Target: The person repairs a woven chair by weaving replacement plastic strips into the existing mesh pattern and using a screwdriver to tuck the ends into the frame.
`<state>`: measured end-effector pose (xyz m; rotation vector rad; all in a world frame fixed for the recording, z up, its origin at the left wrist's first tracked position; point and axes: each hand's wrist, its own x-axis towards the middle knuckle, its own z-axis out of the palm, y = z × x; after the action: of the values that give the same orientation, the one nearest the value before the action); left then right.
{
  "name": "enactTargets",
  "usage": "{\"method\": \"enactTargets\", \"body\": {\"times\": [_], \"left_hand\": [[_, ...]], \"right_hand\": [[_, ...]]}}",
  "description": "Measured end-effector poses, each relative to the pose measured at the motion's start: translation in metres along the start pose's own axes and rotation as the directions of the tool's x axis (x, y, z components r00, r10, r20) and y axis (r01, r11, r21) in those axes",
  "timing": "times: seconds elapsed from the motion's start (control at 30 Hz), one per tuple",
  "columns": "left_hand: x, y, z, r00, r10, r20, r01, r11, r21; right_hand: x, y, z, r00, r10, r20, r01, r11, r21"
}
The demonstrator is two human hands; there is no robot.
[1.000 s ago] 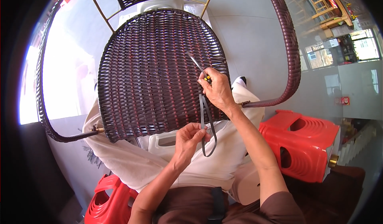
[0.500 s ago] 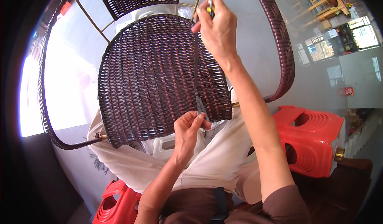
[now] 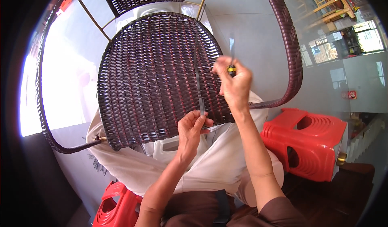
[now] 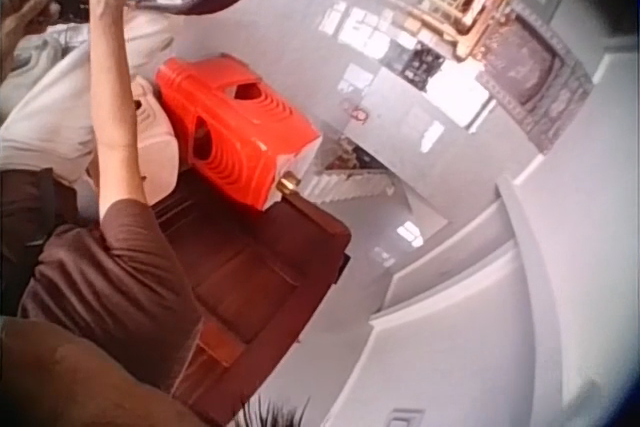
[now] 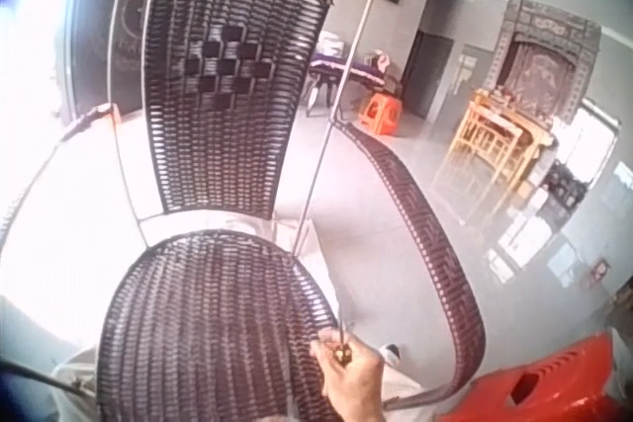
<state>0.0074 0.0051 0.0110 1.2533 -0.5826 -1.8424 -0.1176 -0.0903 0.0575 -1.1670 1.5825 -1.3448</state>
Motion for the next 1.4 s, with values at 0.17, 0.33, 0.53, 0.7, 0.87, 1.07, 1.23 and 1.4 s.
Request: {"method": "enactTargets", "body": {"times": [0.17,0.33,0.53,0.7,0.87,1.07,1.23,1.4], "left_hand": [[-0.001,0.0,-0.007,1.0,0.005,-0.01,-0.005,1.0,-0.005],[-0.001,0.001,-0.003,1.0,0.018,0.015,-0.018,1.0,-0.023],[-0.001,-0.001,-0.003,0.999,0.04,0.004,-0.04,0.999,-0.015],[0.001,-0.002,0.001,0.993,0.117,-0.035,-0.115,0.991,0.068],[0.015,0.007,0.004,0.891,0.452,-0.043,-0.358,0.758,0.546],[0.024,0.016,0.008,0.83,0.557,-0.027,-0.333,0.533,0.778],[0.027,0.016,0.01,0.83,0.558,-0.023,-0.281,0.452,0.846],[0.021,0.025,0.019,0.88,0.473,-0.044,-0.203,0.458,0.865]], "right_hand": [[0.003,0.04,0.02,0.934,0.278,0.224,-0.231,0.949,-0.215],[0.016,0.042,0.018,0.907,0.274,0.32,-0.221,0.956,-0.192],[0.008,0.043,0.021,0.881,0.211,0.423,-0.126,0.967,-0.221],[0.011,0.046,0.022,0.949,0.092,0.3,-0.12,0.99,0.077],[0.045,0.031,0.036,0.965,0.002,0.262,-0.061,0.975,0.215],[0.068,0.0,0.046,0.953,-0.118,0.279,0.06,0.976,0.208],[0.068,-0.01,0.053,0.94,-0.148,0.308,0.088,0.976,0.201],[0.066,-0.014,0.055,0.923,-0.203,0.328,0.139,0.968,0.208]]}}
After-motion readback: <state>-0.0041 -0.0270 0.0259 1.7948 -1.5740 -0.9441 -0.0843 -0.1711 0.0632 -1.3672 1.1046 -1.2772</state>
